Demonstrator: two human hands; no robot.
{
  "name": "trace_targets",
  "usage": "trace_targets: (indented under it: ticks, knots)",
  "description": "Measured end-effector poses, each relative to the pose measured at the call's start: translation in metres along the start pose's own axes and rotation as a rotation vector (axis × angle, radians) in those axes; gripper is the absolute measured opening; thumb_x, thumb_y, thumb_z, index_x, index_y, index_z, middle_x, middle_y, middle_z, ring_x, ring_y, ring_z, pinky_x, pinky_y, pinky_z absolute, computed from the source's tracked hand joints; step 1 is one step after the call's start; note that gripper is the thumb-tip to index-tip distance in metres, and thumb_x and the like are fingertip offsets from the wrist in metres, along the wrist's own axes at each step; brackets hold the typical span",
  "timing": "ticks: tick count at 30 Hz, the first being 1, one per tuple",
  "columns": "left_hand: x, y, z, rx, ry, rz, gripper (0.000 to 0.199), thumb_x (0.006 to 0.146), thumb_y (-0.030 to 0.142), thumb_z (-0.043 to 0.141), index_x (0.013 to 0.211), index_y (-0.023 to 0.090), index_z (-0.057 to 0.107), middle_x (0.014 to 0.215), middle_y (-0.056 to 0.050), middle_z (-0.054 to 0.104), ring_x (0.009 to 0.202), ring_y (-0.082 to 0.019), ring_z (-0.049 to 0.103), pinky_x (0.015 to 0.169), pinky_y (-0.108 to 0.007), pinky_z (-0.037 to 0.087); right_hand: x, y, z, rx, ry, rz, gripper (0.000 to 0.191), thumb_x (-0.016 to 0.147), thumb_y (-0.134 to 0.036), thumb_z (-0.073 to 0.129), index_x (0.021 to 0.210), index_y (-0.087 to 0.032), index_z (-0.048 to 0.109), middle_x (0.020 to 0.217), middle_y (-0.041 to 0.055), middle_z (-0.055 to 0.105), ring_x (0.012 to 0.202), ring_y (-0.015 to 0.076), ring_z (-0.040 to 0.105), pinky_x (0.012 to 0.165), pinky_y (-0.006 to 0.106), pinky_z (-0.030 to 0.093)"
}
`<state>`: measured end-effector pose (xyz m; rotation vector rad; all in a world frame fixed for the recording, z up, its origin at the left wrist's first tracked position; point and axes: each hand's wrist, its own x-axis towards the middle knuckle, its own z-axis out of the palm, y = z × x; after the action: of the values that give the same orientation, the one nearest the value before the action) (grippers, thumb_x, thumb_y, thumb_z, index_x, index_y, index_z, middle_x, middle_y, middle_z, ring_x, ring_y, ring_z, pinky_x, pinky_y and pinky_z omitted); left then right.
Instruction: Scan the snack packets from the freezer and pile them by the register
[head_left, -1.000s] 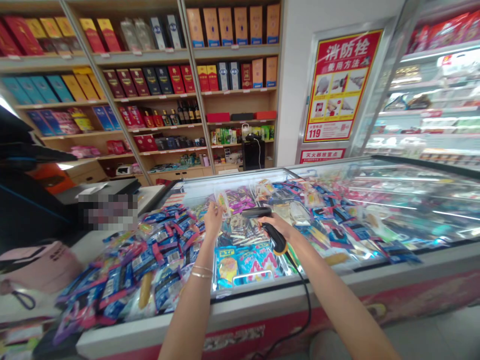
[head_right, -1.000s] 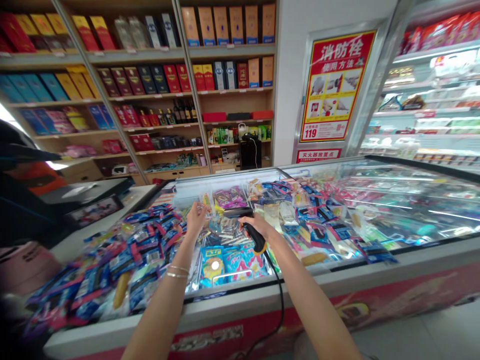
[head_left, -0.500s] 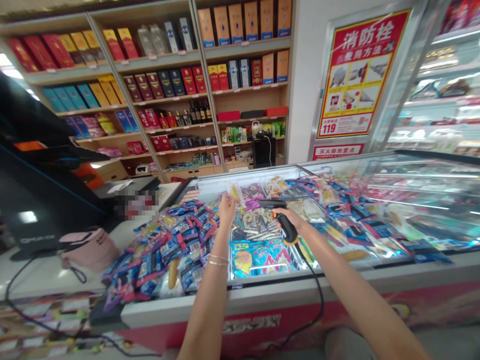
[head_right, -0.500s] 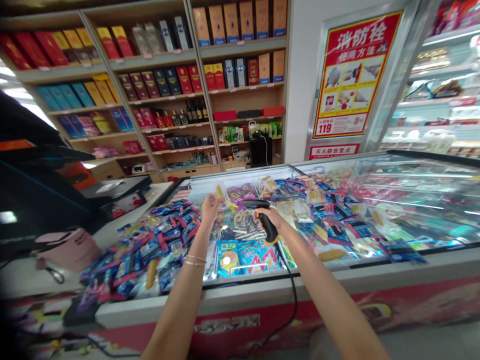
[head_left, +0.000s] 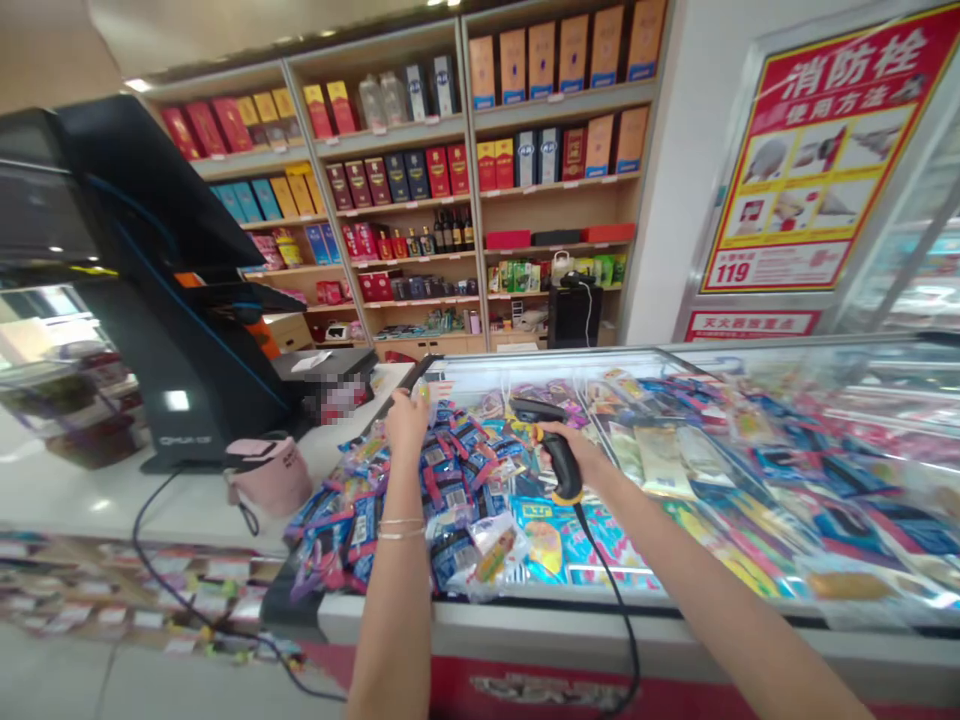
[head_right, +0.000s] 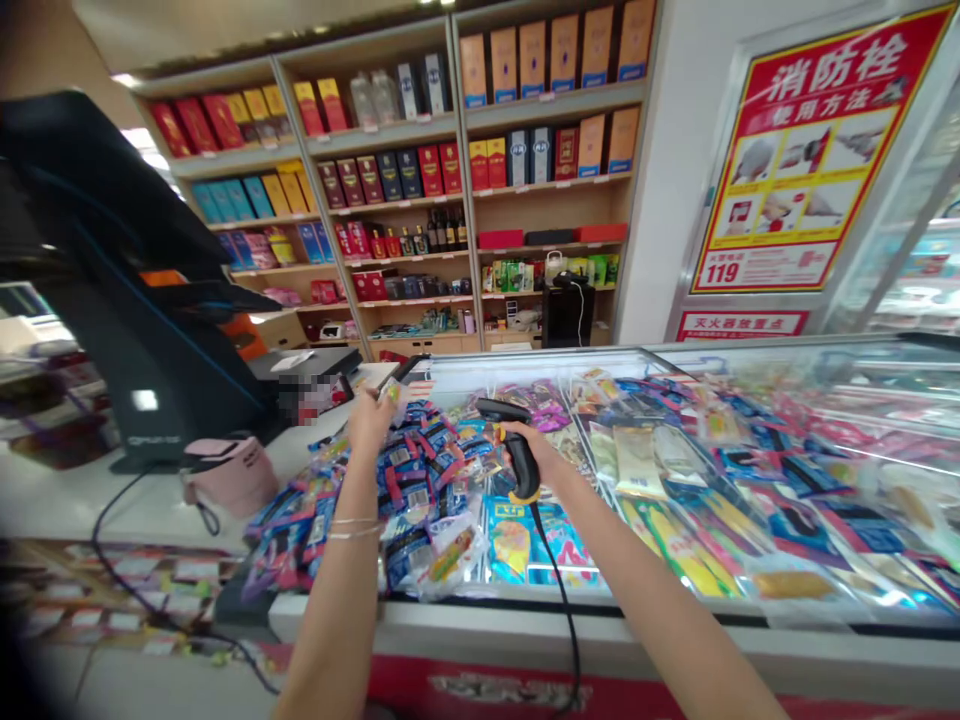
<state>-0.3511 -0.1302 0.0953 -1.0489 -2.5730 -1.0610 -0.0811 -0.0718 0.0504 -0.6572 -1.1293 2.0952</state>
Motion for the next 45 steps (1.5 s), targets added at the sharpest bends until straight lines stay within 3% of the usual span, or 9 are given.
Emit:
trace_targets:
  ticks: [4, 7, 11, 17, 20, 26, 34, 39, 45]
  knots:
    - [-0.013, -0.014, 0.003, 0.227, 0.196, 0.061, 0.043, 0.093, 0.039, 0.039, 0.127, 0.017, 0.054, 0.127, -0.019, 0.059, 0.118, -0.035, 0.052, 0.094, -0.053, 0.040, 0.006, 0.024, -0.002, 0.023, -0.021, 0.048, 0.018, 0.074, -0.034, 0.065, 0.069, -0.016, 0.061, 0.052, 0.0006, 0.057, 0.040, 0.0094, 0.047, 0.037, 0.020, 0.040]
    - [-0.019, -0.019, 0.009, 0.242, 0.101, 0.123, 0.043, 0.094, 0.042, 0.036, 0.128, 0.027, 0.057, 0.141, -0.011, 0.051, 0.118, -0.033, 0.051, 0.096, -0.054, 0.040, 0.007, 0.033, -0.009, 0.019, -0.042, 0.078, 0.023, 0.072, -0.037, 0.067, 0.071, -0.014, 0.063, 0.053, 0.0017, 0.058, 0.040, 0.0093, 0.047, 0.038, 0.020, 0.040]
    - [-0.021, -0.021, 0.013, 0.245, -0.051, 0.107, 0.043, 0.093, 0.044, 0.037, 0.125, 0.028, 0.061, 0.138, -0.010, 0.055, 0.115, -0.034, 0.053, 0.094, -0.054, 0.042, 0.009, 0.036, -0.013, 0.052, -0.058, 0.040, 0.024, 0.069, -0.038, 0.068, 0.071, -0.014, 0.064, 0.055, 0.0019, 0.059, 0.040, 0.0087, 0.047, 0.039, 0.020, 0.040]
    - [-0.021, -0.020, 0.010, 0.250, 0.113, 0.120, 0.046, 0.092, 0.042, 0.039, 0.128, 0.022, 0.059, 0.141, -0.012, 0.052, 0.130, -0.039, 0.039, 0.103, -0.058, 0.032, 0.009, 0.035, -0.015, 0.077, -0.057, 0.049, 0.022, 0.070, -0.039, 0.066, 0.068, -0.017, 0.063, 0.053, 0.0022, 0.058, 0.041, 0.0098, 0.046, 0.039, 0.020, 0.039]
    - [-0.020, -0.022, 0.006, 0.263, 0.171, 0.136, 0.047, 0.094, 0.036, 0.032, 0.126, 0.015, 0.059, 0.128, -0.015, 0.061, 0.123, -0.034, 0.047, 0.102, -0.049, 0.035, 0.010, 0.036, -0.016, 0.068, -0.064, 0.035, 0.024, 0.071, -0.039, 0.066, 0.069, -0.016, 0.063, 0.058, 0.0028, 0.060, 0.042, 0.0090, 0.047, 0.042, 0.021, 0.041]
    - [-0.013, -0.028, 0.008, 0.346, 0.023, 0.110, 0.044, 0.091, 0.031, 0.032, 0.111, 0.011, 0.065, 0.107, -0.019, 0.069, 0.100, -0.033, 0.061, 0.082, -0.041, 0.047, 0.011, 0.036, -0.016, 0.119, -0.057, 0.034, 0.023, 0.071, -0.038, 0.067, 0.070, -0.016, 0.062, 0.062, 0.0022, 0.060, 0.042, 0.0089, 0.047, 0.042, 0.021, 0.041]
    - [-0.010, -0.031, 0.006, 0.370, -0.010, 0.129, 0.041, 0.089, 0.030, 0.035, 0.108, 0.012, 0.067, 0.104, -0.019, 0.069, 0.098, -0.034, 0.063, 0.081, -0.042, 0.049, 0.011, 0.034, -0.015, 0.146, -0.070, 0.066, 0.020, 0.071, -0.034, 0.067, 0.071, -0.014, 0.063, 0.063, 0.0022, 0.061, 0.044, 0.0079, 0.049, 0.042, 0.019, 0.042]
    - [-0.016, 0.001, -0.013, 0.388, 0.065, 0.212, 0.041, 0.090, 0.033, 0.036, 0.111, 0.015, 0.065, 0.108, -0.017, 0.068, 0.097, -0.034, 0.063, 0.077, -0.042, 0.050, -0.002, 0.006, -0.019, 0.103, -0.058, 0.034, 0.014, 0.073, -0.027, 0.068, 0.074, -0.014, 0.064, 0.059, 0.0001, 0.059, 0.043, 0.0075, 0.048, 0.041, 0.018, 0.040]
    - [-0.042, 0.107, -0.008, 0.310, 0.037, 0.481, 0.036, 0.090, 0.031, 0.038, 0.112, 0.019, 0.064, 0.114, -0.014, 0.065, 0.105, -0.030, 0.058, 0.085, -0.038, 0.047, -0.050, -0.064, -0.064, 0.087, 0.026, -0.155, 0.012, 0.072, -0.026, 0.067, 0.075, -0.016, 0.064, 0.060, -0.0005, 0.060, 0.044, 0.0074, 0.049, 0.040, 0.018, 0.041]
